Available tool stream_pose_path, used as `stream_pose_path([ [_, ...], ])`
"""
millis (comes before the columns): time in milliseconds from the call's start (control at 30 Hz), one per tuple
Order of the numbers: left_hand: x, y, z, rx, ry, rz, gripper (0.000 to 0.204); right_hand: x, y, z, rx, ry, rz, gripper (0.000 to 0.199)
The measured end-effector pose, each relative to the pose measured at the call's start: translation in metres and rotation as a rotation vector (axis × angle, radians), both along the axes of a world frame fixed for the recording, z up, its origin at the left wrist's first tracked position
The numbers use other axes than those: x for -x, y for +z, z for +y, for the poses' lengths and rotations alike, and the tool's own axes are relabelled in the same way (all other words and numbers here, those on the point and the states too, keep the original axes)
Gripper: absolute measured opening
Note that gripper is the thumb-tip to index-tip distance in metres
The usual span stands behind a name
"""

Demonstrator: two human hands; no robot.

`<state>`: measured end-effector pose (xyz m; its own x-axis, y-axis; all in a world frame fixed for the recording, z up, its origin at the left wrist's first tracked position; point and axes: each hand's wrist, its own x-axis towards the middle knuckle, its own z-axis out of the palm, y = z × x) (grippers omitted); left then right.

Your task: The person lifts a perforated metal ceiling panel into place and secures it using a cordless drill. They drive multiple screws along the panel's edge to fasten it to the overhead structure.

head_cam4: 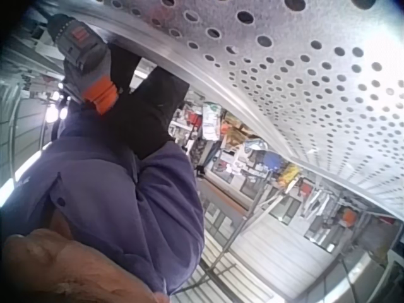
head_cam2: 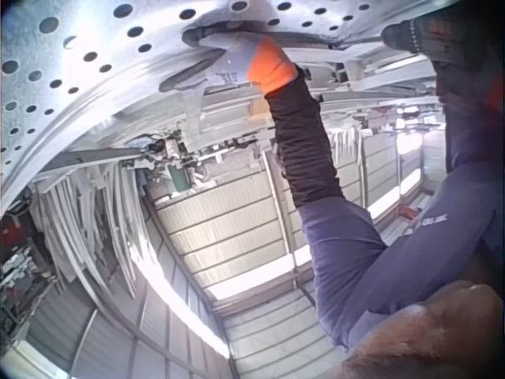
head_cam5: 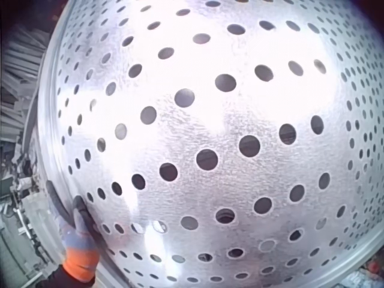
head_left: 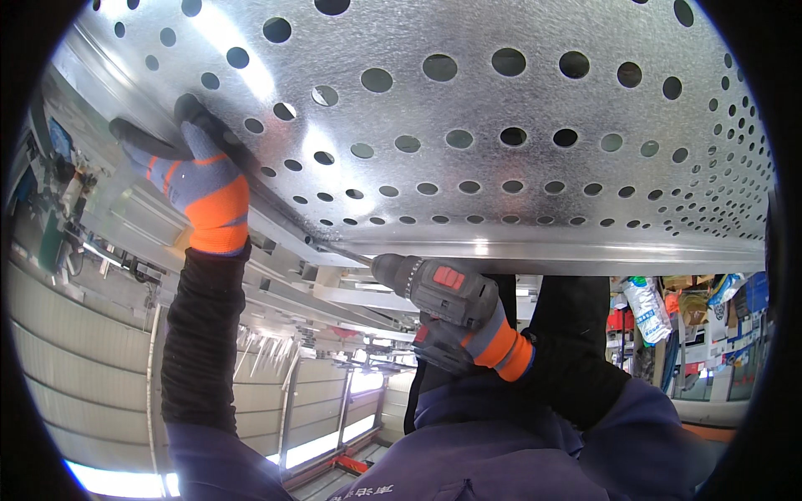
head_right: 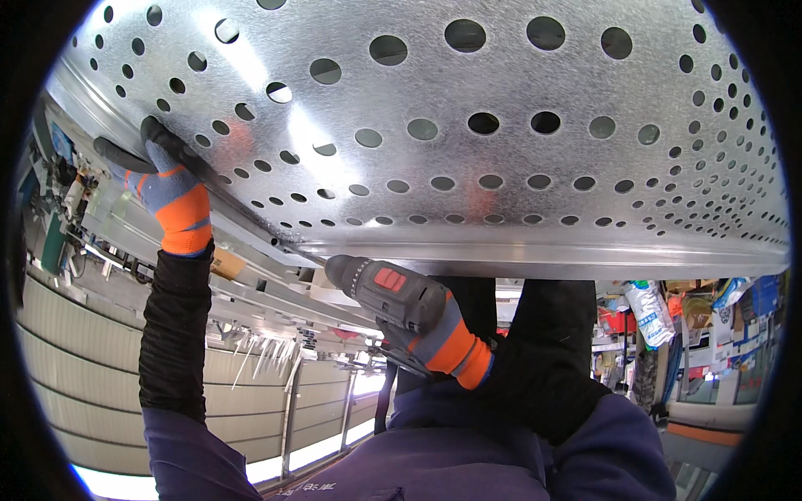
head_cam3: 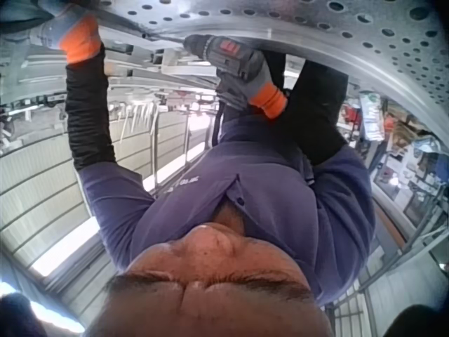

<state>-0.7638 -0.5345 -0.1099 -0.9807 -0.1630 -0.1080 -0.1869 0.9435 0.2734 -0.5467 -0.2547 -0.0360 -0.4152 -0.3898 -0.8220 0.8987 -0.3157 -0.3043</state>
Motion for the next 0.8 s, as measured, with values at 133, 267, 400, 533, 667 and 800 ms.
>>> stream_pose_path([
  [133,0.0,0.001,0.002,-0.057,0.027,-0.04,0.073,-0.004,0.0,-0.001,0.01,-0.044,-0.094,0.048],
  [267,0.001,-0.001,0.005,-0.163,0.068,-0.094,0.073,-0.001,-0.001,-0.001,0.022,-0.068,-0.147,0.046],
  [400,0.006,-0.008,0.012,-0.237,0.06,-0.124,0.073,-0.006,-0.003,0.0,-0.005,0.074,-0.041,0.045],
  [533,0.007,-0.009,0.01,-0.255,0.074,-0.141,0.073,0.0,-0.004,0.001,-0.061,0.111,0.035,0.044],
  [667,0.003,-0.003,0.005,-0.261,0.131,-0.17,0.073,-0.008,-0.007,0.002,-0.071,0.163,0.072,0.044],
  [800,-0.001,0.002,0.002,-0.273,0.173,-0.18,0.073,-0.007,-0.007,0.001,-0.033,0.095,-0.006,0.046],
])
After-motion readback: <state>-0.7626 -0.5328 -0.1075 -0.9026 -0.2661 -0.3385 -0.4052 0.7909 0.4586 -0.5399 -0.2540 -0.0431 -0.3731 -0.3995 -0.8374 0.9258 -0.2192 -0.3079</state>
